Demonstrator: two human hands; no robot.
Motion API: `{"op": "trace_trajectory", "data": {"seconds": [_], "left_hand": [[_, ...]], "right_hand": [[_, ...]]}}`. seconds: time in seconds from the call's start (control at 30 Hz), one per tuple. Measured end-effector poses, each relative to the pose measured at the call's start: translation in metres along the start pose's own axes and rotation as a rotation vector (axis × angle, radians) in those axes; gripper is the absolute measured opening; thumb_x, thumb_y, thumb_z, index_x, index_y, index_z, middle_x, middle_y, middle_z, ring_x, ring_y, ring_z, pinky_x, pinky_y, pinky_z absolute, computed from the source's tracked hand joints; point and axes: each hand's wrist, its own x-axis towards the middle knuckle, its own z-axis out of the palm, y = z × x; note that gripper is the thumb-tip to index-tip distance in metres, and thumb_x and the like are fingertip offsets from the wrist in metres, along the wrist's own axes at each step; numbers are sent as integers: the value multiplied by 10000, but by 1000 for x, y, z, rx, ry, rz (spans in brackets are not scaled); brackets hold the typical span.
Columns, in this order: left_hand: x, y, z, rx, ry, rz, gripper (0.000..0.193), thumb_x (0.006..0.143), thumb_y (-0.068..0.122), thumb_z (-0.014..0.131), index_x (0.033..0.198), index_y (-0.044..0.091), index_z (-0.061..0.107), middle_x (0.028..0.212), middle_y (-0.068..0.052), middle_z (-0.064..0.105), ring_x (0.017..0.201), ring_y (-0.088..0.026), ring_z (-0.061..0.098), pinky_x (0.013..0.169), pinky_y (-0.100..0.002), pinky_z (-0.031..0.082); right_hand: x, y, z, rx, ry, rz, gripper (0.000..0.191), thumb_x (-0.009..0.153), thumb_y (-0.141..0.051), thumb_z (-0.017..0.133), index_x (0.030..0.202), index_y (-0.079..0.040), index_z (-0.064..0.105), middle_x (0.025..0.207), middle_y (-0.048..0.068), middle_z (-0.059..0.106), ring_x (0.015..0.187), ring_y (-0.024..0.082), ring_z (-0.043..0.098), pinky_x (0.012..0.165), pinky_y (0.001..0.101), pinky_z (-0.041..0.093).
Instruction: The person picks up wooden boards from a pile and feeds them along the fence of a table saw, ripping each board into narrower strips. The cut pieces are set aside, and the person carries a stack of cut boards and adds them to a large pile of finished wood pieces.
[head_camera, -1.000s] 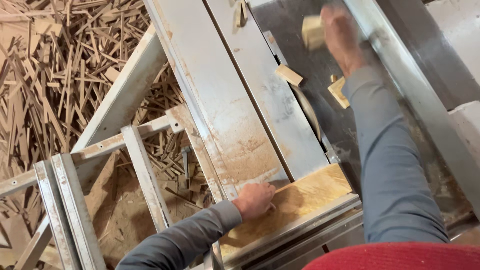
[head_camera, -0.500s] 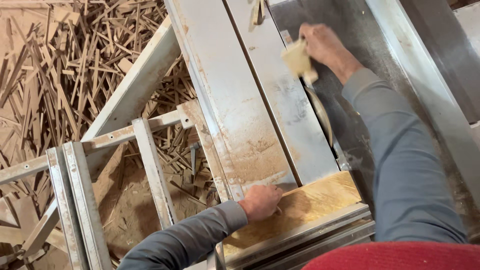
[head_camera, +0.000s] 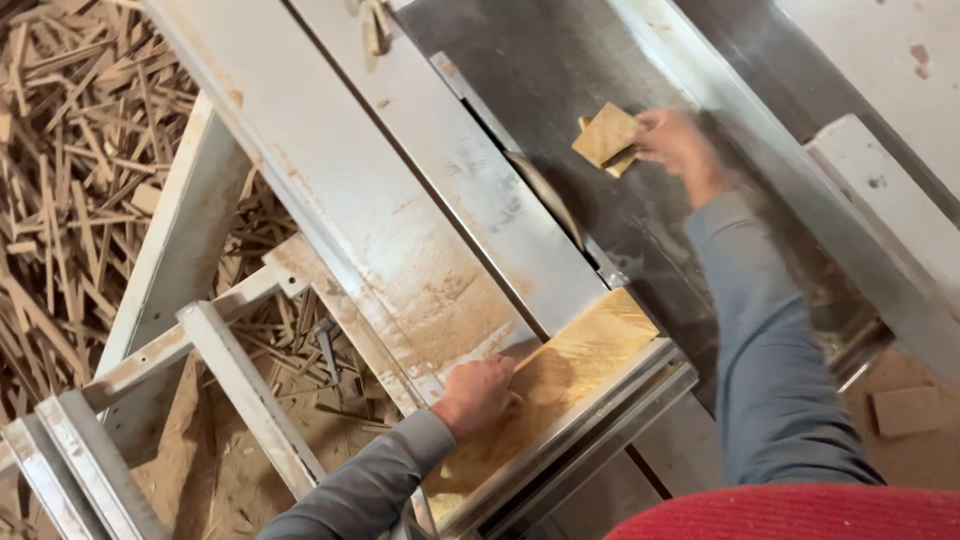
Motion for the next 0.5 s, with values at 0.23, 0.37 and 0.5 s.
{"op": "trace_trajectory", "data": {"seconds": [0.23,0.37,0.5], "left_hand": [[-1,-11,0,17,12,6,452,836,435,794,976,55,596,970,-172,683,847,-409,692,671,-529,547],[5,-19,-7,28,-26,-10,447,813,440,796,967,70,597,960,-157,691,838,-406,693,672,-530,551],[11,-29,-12,71,-94,-45,458,834,466,780,987,80,585,951,-149,693,833,-393,703,696,-515,557]], "right_hand": [[-7,15,21,-668,-7,-600,1078,575,-229,984,1500,-79,451,1486,226,445,1433,398,335,1173,558,231],[-6,6,29,-661,-35,-801,967,626,-274,930,1498,-224,514,1422,174,558,1361,411,509,1165,477,421],[-17,17,42,-723,91,-568,923,670,-235,914,1482,-191,477,1340,234,516,1181,469,565,1017,503,487]]}}
